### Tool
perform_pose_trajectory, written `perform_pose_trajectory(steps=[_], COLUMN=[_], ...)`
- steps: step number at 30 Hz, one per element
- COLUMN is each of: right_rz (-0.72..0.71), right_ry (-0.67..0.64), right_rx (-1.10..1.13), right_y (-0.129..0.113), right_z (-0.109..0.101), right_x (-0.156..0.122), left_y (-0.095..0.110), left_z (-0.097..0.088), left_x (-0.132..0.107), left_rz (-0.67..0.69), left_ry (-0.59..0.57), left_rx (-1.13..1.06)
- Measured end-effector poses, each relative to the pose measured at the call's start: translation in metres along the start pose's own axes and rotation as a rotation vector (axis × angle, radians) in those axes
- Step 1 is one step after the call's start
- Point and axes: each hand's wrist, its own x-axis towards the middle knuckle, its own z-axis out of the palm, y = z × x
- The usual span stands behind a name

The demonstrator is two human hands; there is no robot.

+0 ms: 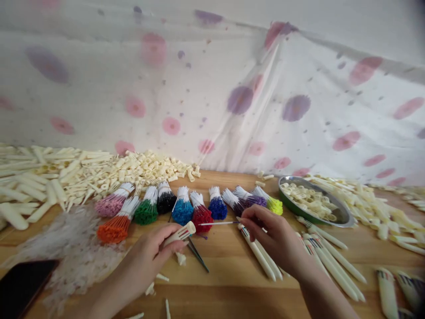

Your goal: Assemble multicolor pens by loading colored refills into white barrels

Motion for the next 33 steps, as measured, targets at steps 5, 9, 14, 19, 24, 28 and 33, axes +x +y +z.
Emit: perform_pose_trajectory(steps=[5, 9, 14, 19, 24, 28, 33], right_rz=[-0.182, -0.178, -0.153, -0.188, -0.197, -0.217, -0.247], right_ry=[0.092, 0.055, -0.031, -0.058, -0.096, -0.118, -0.162], right_rx=[-0.131, -0.132, -0.067, -0.012, -0.008, -0.024, 0.038], right_y=[-0.013, -0.011, -0.008, -0.011, -0.016, -0.018, -0.014], right_z=[0.0, 0.0, 0.008, 0.018, 0.021, 0.02, 0.015], right_x=[-0.002, -0.001, -0.001, -0.002, -0.004, -0.005, -0.004], left_y=[-0.004, -0.006, -0.004, -0.002, 0.001, 0.0, 0.003], left_z=[-0.001, 0.002, 0.006, 0.008, 0.009, 0.011, 0.009], left_x=[0.002, 0.003, 0.002, -0.002, -0.005, -0.007, -0.009], left_rz=[0.056, 0.08, 0.091, 0.084, 0.07, 0.051, 0.109], left_ry=[-0.047, -0.052, -0.122, -0.181, -0.219, -0.242, -0.296], left_rx=[0.049, 0.057, 0.038, 0.028, 0.062, 0.065, 0.05])
